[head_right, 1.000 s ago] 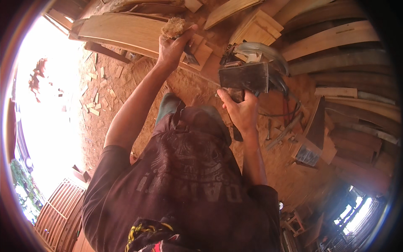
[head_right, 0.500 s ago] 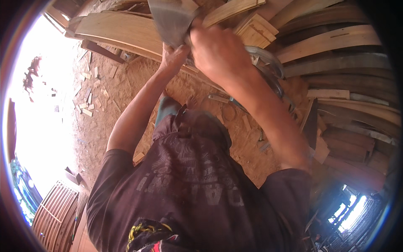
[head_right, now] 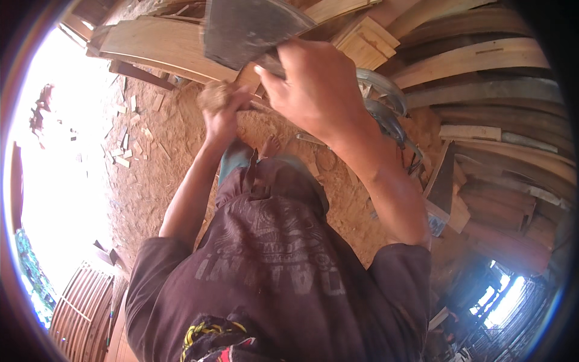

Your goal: The person measures and marks a wooden plank with a ruler and pencil, then uses a circular saw to cut the plank. After cutting, the person uses a hand plane to smooth the edges of the wood pieces.

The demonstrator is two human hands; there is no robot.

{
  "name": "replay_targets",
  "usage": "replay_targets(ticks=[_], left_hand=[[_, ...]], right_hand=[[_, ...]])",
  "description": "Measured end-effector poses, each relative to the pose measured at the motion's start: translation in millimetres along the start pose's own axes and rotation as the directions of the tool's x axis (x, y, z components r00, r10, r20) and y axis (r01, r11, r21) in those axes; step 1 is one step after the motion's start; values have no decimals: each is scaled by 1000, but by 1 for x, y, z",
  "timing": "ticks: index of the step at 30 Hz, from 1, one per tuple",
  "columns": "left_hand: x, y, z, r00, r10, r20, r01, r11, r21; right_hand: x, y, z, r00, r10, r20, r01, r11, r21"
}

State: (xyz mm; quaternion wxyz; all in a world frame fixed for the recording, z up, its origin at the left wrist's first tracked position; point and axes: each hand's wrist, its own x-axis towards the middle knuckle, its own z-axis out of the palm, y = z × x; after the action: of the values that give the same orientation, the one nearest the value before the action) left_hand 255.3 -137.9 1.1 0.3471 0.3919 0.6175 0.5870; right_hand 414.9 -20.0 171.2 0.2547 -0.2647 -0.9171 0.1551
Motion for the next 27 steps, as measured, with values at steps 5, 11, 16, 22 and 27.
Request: replay_targets(ticks=[5, 11, 16, 22, 27], left_hand=[[-24, -6, -6, 976, -201, -86, 140, 876, -462], [2, 4, 9, 983, -163, -83, 112, 895, -432], [12, -8, 15, 985, -87, -147, 18, 908, -418], [12, -4, 20, 984, -106, -146, 56, 947, -315], [10, -6, 27, 958, -66, -280, -47, 924, -379]], right_hand=[[-30, 25, 0, 979, 195, 65, -201, 972, 117], [-35, 22, -12, 951, 283, 122, -296, 949, 110], [-43, 28, -6, 990, 133, 41, -138, 982, 128], [-39, 22, -9, 987, 130, 95, -142, 982, 128], [1, -7, -16, 985, -164, 48, 164, 986, -7]])
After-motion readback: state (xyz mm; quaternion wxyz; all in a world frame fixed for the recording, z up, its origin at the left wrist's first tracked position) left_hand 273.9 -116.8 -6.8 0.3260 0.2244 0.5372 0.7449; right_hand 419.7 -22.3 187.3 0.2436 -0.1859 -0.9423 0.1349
